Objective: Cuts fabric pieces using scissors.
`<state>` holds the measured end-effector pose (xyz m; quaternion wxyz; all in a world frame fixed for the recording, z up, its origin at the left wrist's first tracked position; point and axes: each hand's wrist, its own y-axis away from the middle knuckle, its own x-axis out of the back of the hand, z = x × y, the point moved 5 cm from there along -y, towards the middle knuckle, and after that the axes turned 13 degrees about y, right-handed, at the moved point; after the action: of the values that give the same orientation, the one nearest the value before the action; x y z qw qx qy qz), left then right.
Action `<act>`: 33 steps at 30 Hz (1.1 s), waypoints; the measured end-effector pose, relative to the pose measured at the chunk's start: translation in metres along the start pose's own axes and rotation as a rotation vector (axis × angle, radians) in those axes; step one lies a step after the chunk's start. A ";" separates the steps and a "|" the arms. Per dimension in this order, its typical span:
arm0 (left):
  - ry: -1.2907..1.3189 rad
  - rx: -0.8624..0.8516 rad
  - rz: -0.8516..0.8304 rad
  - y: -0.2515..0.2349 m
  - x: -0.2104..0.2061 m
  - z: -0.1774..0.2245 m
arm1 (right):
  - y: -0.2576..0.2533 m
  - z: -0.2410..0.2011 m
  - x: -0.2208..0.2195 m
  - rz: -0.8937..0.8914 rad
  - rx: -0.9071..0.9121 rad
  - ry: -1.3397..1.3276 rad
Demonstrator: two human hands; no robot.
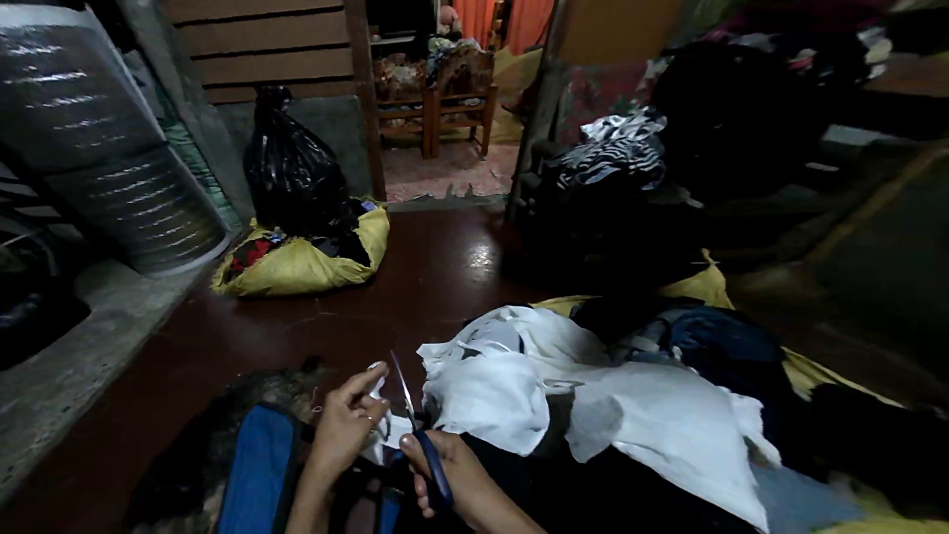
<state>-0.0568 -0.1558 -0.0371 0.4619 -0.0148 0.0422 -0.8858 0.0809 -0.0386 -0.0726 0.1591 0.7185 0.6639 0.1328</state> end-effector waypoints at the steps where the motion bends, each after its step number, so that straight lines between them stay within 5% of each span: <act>1: -0.058 -0.028 0.016 -0.002 -0.002 0.003 | 0.000 0.000 0.006 0.042 0.033 0.022; 8: -0.456 -0.205 0.035 -0.008 -0.013 0.048 | 0.017 -0.029 0.061 0.395 0.261 0.267; 17: -0.553 -0.683 -0.068 -0.069 -0.026 0.215 | 0.049 -0.035 0.112 0.558 0.388 0.558; 21: -0.609 -0.664 -0.124 -0.098 -0.012 0.259 | 0.062 -0.017 0.127 0.577 0.370 0.593; 28: -0.869 -0.382 -0.347 -0.121 0.014 0.179 | 0.076 -0.008 0.125 0.523 0.337 0.538; 33: -0.820 -0.165 -0.418 -0.105 0.059 0.119 | 0.083 -0.003 0.123 0.478 0.281 0.453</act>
<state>-0.1682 -0.1519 0.0898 0.2492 -0.4085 -0.0775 -0.8746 0.1654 0.0782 -0.0390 -0.1279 0.8209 0.5071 0.2296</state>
